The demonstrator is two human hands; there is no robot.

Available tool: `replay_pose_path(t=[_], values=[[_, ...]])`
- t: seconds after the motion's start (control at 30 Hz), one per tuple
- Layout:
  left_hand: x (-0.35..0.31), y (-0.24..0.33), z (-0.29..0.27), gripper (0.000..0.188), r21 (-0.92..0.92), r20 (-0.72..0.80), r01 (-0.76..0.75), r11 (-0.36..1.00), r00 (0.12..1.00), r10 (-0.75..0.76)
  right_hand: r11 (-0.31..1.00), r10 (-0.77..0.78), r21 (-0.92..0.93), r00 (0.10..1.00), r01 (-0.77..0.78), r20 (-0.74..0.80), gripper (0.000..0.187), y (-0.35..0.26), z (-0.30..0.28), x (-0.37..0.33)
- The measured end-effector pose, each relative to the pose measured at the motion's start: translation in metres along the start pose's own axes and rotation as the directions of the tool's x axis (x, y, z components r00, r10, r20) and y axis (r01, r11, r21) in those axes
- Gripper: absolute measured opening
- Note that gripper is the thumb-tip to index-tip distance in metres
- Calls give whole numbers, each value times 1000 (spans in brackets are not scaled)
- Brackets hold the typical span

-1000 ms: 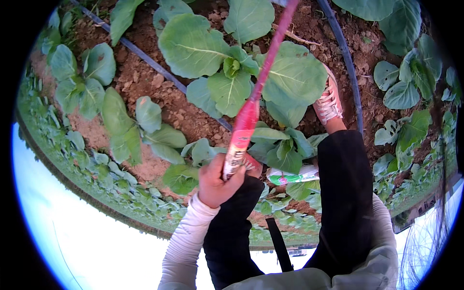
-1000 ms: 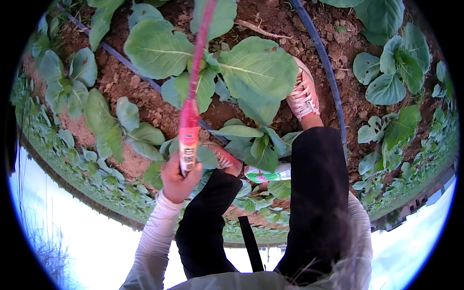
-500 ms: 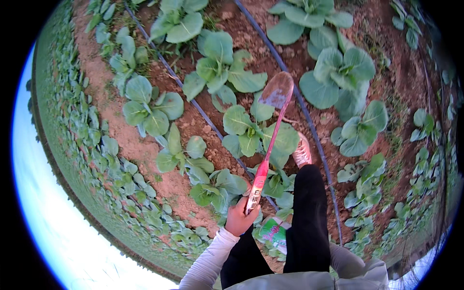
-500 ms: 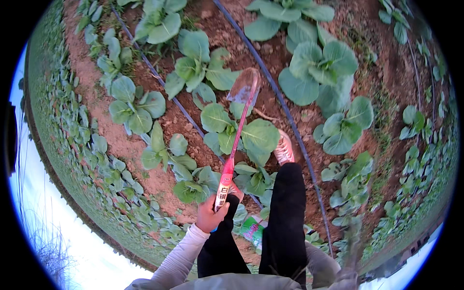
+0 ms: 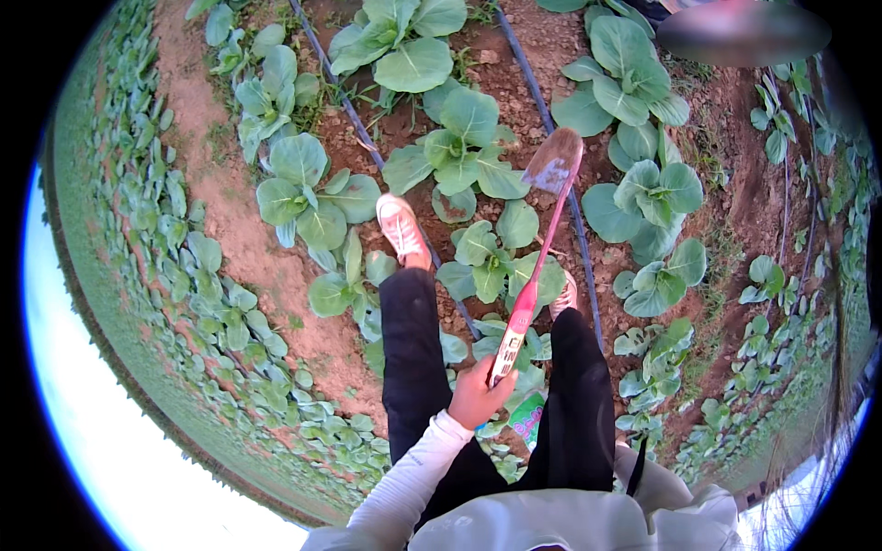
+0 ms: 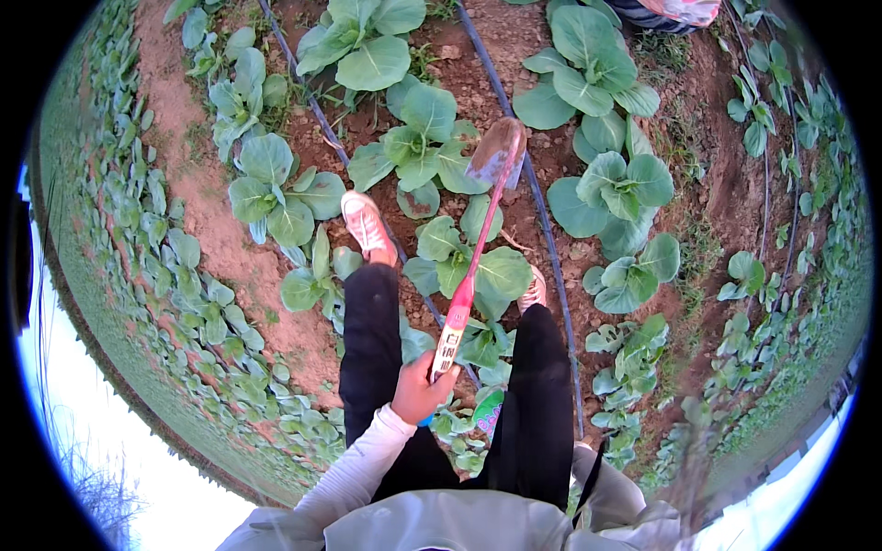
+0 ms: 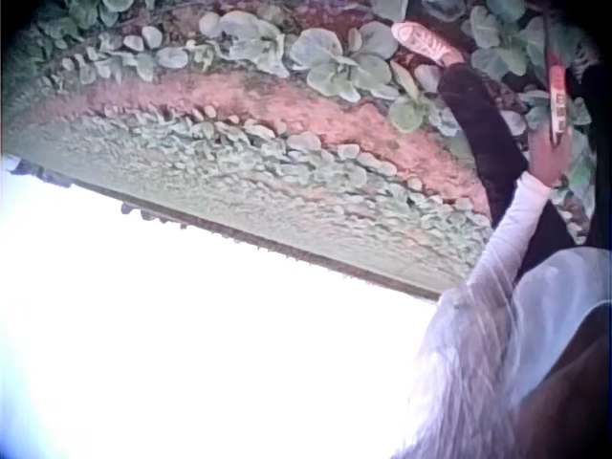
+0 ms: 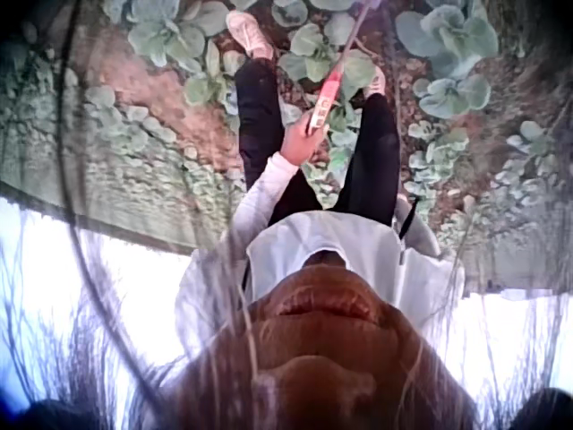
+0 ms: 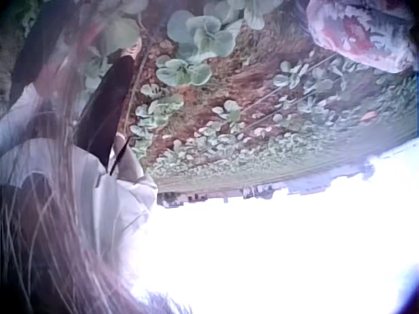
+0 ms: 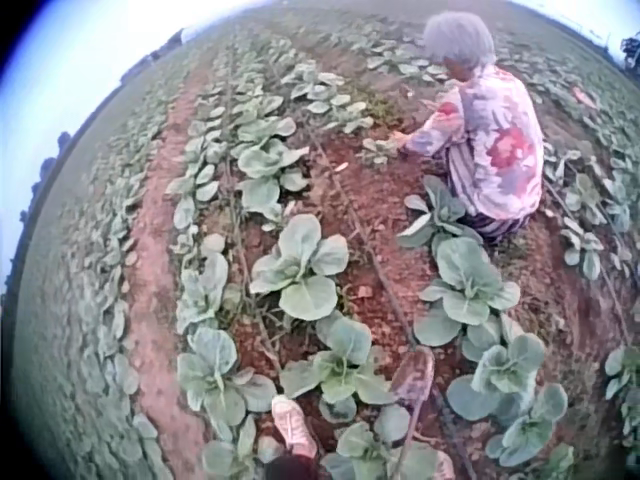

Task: The person weeds a vegetable field by hand and with a small hand hoe. They pull weeds from around leafy green plants and use the hoe to loosen soil and remove additional weeds between rows.

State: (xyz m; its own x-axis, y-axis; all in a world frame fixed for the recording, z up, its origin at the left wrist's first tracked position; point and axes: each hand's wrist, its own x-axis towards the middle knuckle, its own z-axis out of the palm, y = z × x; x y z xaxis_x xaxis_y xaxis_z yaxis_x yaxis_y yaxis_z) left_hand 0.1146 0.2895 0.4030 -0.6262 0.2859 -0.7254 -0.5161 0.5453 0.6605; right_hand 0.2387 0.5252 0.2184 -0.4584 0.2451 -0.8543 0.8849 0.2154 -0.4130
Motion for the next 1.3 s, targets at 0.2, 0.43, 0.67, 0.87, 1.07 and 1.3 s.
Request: replay_pose_path(t=[0.2,0.43,0.67,0.87,1.07,1.3], values=[[68,8,-119,15,-90,62,-62,994,996,67,990,116,-83,993,-117,-18,40,-96,36,-17],[93,14,-238,16,-343,-11,105,934,993,-115,974,176,-140,984,-176,-10,38,-205,70,-43],[144,39,-292,9,-404,-48,184,896,974,-221,961,168,-232,984,-150,60,37,-266,61,5],[192,65,-285,10,-469,-85,246,848,943,-321,945,185,-299,969,-129,166,35,-291,38,78],[237,100,-246,6,-469,-155,297,831,899,-409,928,163,-372,935,-37,314,34,-301,5,171],[299,111,-225,11,-465,-142,311,829,898,-416,908,173,-418,882,30,438,33,-292,27,222]])
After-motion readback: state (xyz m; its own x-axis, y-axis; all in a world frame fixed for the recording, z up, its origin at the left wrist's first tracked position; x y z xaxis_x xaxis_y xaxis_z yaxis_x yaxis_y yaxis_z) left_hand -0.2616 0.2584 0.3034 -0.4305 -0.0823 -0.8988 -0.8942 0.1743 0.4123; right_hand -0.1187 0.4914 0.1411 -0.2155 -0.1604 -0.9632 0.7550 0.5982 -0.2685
